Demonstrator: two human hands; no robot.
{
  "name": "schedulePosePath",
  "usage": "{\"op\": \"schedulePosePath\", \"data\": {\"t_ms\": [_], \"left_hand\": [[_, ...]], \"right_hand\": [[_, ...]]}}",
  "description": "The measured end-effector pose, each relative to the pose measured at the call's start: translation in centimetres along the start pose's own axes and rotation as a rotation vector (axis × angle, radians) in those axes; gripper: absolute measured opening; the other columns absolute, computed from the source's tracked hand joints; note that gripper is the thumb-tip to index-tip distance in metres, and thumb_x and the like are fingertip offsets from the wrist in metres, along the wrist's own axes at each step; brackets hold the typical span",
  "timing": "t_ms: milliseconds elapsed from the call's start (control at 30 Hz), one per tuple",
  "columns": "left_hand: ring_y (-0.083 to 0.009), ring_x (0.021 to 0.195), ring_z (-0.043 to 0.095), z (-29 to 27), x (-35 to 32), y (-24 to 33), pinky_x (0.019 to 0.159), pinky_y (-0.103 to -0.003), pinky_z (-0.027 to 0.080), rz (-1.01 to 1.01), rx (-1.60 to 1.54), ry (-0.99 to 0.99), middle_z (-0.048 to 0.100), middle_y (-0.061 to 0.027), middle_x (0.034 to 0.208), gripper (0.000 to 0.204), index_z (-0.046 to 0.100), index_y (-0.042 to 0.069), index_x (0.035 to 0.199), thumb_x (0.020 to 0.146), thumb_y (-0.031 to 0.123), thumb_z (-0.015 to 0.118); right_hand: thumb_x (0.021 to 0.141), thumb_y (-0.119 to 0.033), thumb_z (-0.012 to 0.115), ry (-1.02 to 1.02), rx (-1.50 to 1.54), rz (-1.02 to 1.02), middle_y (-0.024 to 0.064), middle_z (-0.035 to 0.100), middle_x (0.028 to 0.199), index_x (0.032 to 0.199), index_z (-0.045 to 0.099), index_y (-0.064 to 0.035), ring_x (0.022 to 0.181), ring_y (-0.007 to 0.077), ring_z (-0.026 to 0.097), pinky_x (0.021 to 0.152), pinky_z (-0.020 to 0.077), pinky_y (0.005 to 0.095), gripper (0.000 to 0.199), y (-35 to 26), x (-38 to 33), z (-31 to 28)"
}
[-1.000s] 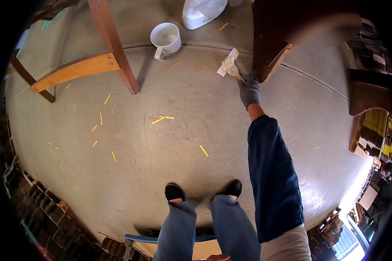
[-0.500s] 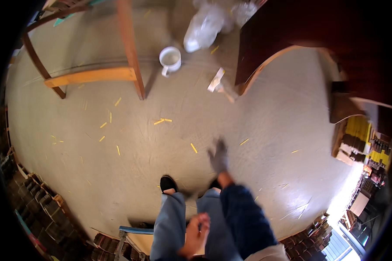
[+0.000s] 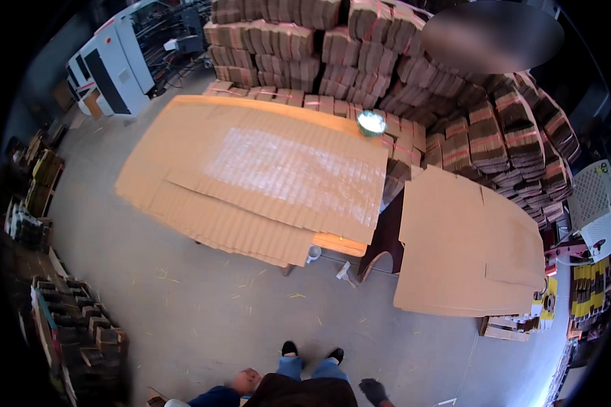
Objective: The person applies a white adhesive substance to a large flat piece of cardboard using a brush. They repeatedly dip the brush into a small container to reload the adhesive and spread it across the surface. The person then lifts the treated cardboard and places it onto a stack of similar sheets.
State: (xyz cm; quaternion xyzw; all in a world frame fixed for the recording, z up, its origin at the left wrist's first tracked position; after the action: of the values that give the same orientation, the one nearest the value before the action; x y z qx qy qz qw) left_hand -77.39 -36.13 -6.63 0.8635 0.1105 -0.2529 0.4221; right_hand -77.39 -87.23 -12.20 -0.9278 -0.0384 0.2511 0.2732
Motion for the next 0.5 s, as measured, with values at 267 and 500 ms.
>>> {"op": "schedulePosePath", "data": {"t_ms": [267,500], "left_hand": [[-0.0382,0.089,0.064,-11.8,2.0,-10.4,0.079,-0.047,0.051,-0.22,0.222,0.124,0.067,-0.0186,0.089,0.028,0.064,0.006,0.09,0.085,0.034,0.066],[-0.0371,0.082,0.065,-16.9,10.5,-7.4,0.073,-0.045,0.051,-0.256,0.095,0.25,0.068,-0.0184,0.083,0.03,0.063,0.002,0.081,0.083,0.032,0.069]], "right_hand": [[0.088,-0.02,0.065,0.131,0.612,0.445,0.0086,0.069,0.081,0.102,0.068,0.0005,0.07,0.0157,0.067,0.061,0.055,0.0303,0.025,-6.9,12.7,-6.6],[0.089,-0.036,0.062,0.069,0.341,0.162,0.0141,0.071,0.083,0.098,0.071,-0.0071,0.073,0.0309,0.067,0.07,0.0539,0.0394,0.031,-13.0,22.1,-6.1]]}}
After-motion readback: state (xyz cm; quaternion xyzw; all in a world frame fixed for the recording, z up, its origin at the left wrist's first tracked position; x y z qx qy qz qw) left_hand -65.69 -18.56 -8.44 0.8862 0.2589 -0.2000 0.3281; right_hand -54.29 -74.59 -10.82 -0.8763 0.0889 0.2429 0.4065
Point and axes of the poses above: each hand's wrist, its own x-axis towards the middle knuckle, its own z-axis out of the palm, y = z × x, the point moved 1 cm from there along x, towards the middle knuckle
